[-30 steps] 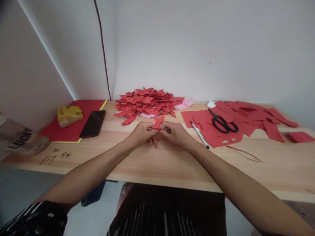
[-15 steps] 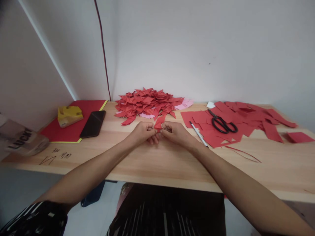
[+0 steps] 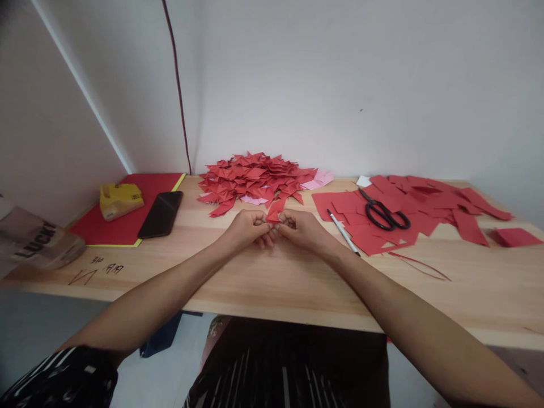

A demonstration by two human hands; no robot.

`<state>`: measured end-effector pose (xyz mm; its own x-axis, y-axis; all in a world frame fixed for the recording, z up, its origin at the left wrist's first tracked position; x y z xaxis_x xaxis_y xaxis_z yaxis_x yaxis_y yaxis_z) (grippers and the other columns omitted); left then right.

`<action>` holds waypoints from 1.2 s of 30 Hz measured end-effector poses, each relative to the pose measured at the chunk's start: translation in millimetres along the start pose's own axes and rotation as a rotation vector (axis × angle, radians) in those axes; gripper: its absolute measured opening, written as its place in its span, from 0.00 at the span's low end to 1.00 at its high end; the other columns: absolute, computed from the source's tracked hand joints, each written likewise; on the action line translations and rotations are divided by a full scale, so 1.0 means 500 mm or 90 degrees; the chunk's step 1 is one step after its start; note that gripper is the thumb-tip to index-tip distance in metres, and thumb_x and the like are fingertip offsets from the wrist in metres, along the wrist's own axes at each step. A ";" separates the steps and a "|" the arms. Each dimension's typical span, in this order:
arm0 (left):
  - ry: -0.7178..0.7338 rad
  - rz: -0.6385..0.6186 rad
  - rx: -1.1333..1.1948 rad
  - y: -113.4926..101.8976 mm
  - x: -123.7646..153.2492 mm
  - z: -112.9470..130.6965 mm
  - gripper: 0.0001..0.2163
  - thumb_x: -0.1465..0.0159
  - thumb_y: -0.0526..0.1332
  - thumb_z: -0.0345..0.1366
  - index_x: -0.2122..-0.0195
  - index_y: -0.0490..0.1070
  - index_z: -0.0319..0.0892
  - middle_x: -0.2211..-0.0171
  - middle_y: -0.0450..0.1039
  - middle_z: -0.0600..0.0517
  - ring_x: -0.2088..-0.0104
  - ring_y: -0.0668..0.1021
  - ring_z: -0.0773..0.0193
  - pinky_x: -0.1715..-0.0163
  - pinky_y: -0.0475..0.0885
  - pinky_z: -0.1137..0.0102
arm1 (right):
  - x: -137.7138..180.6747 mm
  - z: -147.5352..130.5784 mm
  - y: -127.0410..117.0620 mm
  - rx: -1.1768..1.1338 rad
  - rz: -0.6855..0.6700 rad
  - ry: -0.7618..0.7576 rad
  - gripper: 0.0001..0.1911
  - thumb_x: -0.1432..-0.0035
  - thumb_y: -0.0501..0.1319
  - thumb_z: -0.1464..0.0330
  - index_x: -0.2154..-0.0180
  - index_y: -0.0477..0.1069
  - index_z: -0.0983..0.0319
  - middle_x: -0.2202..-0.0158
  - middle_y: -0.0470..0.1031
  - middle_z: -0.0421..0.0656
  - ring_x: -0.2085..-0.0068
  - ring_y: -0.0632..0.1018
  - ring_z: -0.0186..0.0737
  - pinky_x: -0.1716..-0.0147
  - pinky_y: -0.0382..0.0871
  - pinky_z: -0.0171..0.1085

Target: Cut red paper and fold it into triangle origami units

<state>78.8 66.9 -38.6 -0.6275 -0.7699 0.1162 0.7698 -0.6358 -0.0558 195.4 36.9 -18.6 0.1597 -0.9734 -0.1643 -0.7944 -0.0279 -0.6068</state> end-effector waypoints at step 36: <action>-0.025 0.017 0.024 -0.007 -0.001 -0.003 0.09 0.40 0.59 0.24 0.76 0.63 0.36 0.79 0.76 0.50 0.81 0.79 0.66 0.84 0.69 0.78 | 0.003 0.003 0.008 -0.128 -0.105 0.043 0.09 0.44 0.59 0.62 0.70 0.69 0.60 0.69 0.78 0.43 0.69 0.77 0.38 0.68 0.68 0.37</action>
Point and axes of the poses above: each hand's wrist, its own x-axis away from the middle knuckle, its own y-axis out of the palm, z = x × y, the point moved 8 cm from there along -x, towards the middle knuckle
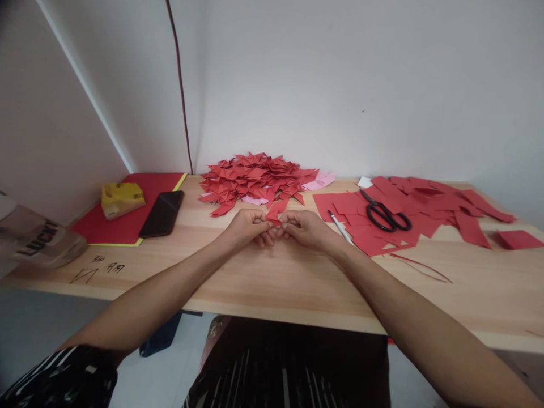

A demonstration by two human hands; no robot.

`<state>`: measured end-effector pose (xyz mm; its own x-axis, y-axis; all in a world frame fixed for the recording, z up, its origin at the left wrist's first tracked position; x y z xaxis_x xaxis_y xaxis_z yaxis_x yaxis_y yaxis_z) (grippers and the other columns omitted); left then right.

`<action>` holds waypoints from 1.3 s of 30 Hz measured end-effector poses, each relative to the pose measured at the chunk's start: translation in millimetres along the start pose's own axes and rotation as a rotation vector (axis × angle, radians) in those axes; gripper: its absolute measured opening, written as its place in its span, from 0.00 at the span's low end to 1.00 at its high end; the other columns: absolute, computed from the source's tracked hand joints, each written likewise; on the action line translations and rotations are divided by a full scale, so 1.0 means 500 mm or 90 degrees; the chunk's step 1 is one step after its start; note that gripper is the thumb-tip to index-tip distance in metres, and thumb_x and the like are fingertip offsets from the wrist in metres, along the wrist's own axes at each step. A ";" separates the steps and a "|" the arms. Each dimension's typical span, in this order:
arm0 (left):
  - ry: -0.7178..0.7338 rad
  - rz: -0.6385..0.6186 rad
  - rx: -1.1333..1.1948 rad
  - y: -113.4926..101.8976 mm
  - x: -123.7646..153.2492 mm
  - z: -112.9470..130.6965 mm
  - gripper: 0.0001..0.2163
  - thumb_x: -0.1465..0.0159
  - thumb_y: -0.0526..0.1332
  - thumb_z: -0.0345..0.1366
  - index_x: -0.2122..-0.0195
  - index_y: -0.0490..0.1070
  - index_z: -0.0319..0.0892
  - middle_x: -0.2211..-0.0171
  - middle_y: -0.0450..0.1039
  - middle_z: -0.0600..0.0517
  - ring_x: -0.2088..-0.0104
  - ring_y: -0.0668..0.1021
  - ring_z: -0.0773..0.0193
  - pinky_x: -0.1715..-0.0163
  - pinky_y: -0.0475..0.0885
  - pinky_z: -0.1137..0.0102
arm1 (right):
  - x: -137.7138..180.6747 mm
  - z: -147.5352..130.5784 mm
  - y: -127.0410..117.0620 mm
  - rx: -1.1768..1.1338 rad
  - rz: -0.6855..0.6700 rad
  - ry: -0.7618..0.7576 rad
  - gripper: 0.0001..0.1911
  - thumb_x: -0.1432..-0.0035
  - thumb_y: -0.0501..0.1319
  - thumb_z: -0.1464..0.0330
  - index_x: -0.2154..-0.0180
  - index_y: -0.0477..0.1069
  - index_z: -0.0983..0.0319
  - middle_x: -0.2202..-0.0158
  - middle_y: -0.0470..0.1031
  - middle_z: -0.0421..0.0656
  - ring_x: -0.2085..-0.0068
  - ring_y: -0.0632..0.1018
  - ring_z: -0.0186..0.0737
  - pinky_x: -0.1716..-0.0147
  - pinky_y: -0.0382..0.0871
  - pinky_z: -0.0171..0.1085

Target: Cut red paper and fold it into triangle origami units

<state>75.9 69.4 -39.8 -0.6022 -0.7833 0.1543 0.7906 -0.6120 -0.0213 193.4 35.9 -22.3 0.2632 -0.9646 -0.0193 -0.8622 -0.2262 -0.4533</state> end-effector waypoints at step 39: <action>-0.030 -0.073 0.068 0.006 0.008 0.019 0.05 0.42 0.55 0.27 0.74 0.64 0.39 0.81 0.71 0.54 0.87 0.72 0.71 0.88 0.63 0.78 | 0.008 -0.037 -0.061 -0.011 0.151 -0.124 0.17 0.45 0.60 0.68 0.52 0.71 0.56 0.49 0.73 0.44 0.55 0.76 0.42 0.58 0.70 0.40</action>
Point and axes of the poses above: each hand's wrist, its own x-axis away from the middle knuckle, its own y-axis out of the palm, z = x × y, the point moved 8 cm from there along -x, towards the middle knuckle
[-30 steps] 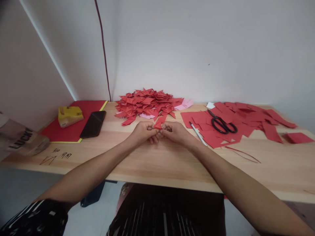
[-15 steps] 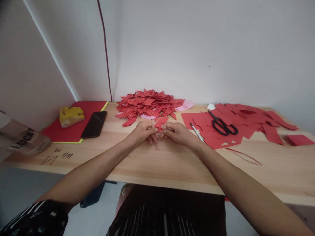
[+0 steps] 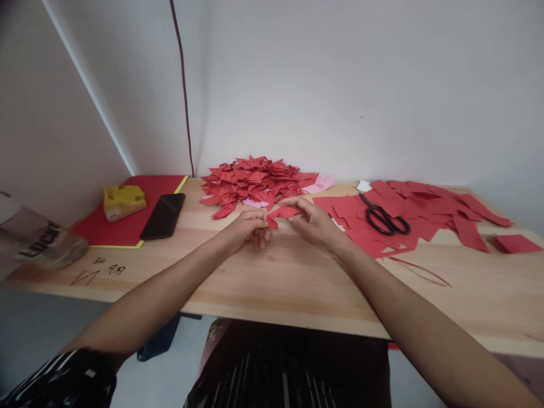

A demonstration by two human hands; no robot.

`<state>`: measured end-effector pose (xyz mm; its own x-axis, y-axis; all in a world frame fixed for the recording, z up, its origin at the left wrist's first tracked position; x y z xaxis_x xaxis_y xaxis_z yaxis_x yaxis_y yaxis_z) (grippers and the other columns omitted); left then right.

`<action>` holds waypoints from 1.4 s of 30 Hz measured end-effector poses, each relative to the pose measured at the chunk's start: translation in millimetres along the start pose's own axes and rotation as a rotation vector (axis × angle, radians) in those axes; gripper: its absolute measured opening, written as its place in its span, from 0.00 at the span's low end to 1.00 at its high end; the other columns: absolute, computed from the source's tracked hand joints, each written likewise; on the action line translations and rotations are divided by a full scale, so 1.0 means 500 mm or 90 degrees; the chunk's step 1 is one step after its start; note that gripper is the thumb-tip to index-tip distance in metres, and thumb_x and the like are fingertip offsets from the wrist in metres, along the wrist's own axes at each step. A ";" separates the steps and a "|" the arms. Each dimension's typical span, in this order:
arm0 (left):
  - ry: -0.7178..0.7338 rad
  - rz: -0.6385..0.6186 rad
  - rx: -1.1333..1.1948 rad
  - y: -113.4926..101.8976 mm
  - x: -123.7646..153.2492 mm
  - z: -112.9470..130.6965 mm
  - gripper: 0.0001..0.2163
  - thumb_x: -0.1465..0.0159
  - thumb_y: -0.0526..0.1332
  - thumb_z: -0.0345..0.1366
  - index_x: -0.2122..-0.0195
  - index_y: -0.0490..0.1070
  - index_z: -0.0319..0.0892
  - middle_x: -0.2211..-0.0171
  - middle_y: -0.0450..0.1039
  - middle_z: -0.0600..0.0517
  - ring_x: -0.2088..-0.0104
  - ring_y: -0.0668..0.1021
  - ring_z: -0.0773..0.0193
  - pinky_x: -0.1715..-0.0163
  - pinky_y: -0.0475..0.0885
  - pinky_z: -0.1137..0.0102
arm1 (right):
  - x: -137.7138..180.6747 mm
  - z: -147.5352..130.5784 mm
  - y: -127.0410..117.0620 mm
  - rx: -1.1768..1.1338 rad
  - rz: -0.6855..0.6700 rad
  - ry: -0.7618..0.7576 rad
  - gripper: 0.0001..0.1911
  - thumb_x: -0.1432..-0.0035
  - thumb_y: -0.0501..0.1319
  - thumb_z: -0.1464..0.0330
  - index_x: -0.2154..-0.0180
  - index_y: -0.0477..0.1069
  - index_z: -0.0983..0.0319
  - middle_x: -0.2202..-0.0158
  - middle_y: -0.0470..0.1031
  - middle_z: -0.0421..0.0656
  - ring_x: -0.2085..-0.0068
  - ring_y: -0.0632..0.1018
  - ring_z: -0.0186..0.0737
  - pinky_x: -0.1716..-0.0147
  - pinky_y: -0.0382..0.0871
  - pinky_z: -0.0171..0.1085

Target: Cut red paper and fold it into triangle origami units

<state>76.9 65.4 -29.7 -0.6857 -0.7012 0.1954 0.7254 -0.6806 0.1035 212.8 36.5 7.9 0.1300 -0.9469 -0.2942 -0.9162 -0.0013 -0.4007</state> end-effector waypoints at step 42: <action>0.119 0.048 0.060 -0.022 0.003 0.028 0.09 0.41 0.65 0.36 0.68 0.68 0.36 0.72 0.77 0.48 0.75 0.78 0.70 0.76 0.70 0.76 | 0.005 0.054 0.006 -0.044 0.013 0.100 0.16 0.40 0.58 0.55 0.62 0.70 0.62 0.67 0.78 0.44 0.76 0.68 0.32 0.76 0.58 0.34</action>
Point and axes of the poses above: each hand's wrist, its own x-axis away from the middle knuckle, its own y-axis out of the palm, z = x × y, the point moved 8 cm from there along -x, towards the middle knuckle
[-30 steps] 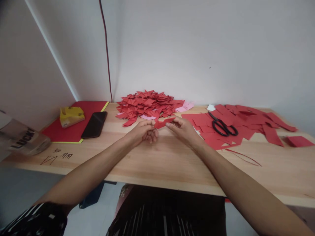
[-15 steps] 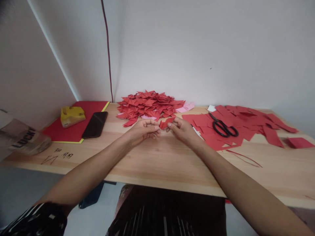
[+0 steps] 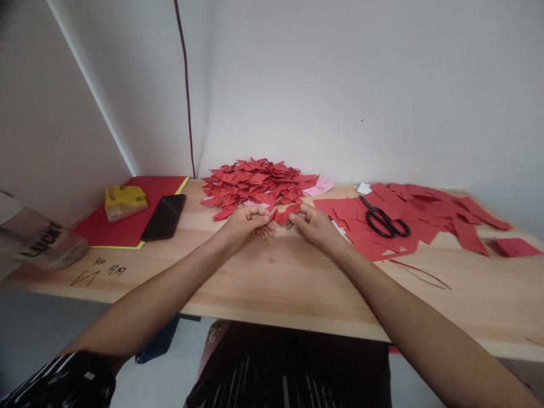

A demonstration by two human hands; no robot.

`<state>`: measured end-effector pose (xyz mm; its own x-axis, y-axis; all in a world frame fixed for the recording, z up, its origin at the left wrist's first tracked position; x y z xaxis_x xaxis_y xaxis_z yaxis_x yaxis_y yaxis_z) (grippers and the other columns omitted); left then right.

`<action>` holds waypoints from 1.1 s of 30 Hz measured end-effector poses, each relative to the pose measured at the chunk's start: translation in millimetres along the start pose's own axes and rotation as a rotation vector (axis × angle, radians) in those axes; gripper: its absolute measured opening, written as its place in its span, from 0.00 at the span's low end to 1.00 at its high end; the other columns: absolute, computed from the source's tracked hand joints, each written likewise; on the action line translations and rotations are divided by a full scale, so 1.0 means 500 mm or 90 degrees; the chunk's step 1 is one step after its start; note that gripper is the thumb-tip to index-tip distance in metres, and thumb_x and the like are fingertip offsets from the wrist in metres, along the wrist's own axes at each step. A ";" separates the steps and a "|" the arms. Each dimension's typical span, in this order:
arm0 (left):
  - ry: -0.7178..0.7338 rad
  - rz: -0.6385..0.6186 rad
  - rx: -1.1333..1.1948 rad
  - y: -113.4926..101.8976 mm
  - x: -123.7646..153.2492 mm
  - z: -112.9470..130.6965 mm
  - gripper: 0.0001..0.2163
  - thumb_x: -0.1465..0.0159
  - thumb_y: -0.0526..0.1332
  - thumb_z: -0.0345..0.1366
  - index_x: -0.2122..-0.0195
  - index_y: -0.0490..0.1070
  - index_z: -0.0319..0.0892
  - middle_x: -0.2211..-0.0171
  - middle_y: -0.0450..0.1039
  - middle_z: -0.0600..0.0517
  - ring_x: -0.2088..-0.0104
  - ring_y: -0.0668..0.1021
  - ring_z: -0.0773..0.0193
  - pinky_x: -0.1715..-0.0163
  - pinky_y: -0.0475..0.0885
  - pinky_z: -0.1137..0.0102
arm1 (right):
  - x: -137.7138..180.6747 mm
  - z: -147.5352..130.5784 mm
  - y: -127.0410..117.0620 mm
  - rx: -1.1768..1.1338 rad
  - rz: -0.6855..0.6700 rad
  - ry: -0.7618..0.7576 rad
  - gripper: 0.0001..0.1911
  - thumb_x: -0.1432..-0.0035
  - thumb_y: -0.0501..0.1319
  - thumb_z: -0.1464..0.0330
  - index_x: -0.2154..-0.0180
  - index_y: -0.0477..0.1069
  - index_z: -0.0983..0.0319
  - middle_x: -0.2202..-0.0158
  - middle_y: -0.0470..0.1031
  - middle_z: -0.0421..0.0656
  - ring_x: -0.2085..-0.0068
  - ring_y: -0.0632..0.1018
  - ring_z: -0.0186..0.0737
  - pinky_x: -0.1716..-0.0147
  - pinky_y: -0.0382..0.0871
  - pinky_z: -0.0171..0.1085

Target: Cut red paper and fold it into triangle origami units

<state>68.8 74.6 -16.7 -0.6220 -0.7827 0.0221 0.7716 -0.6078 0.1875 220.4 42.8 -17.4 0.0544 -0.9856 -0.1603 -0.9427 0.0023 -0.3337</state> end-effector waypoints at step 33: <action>0.188 0.115 -0.416 0.004 0.018 0.049 0.07 0.44 0.65 0.35 0.66 0.74 0.40 0.64 0.78 0.51 0.65 0.76 0.66 0.62 0.69 0.72 | 0.011 -0.037 0.022 0.063 0.007 -0.018 0.08 0.41 0.59 0.61 0.68 0.66 0.58 0.72 0.75 0.40 0.70 0.74 0.38 0.69 0.65 0.36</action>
<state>61.5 69.7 7.7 -0.4868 -0.8259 -0.2846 0.8381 -0.3497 -0.4187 204.1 34.4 -4.7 0.0551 -0.9803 -0.1897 -0.9063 0.0306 -0.4215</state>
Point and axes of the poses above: each hand's wrist, its own x-axis away from the middle knuckle, its own y-axis out of the palm, z = x × y, the point moved 8 cm from there along -x, towards the middle knuckle
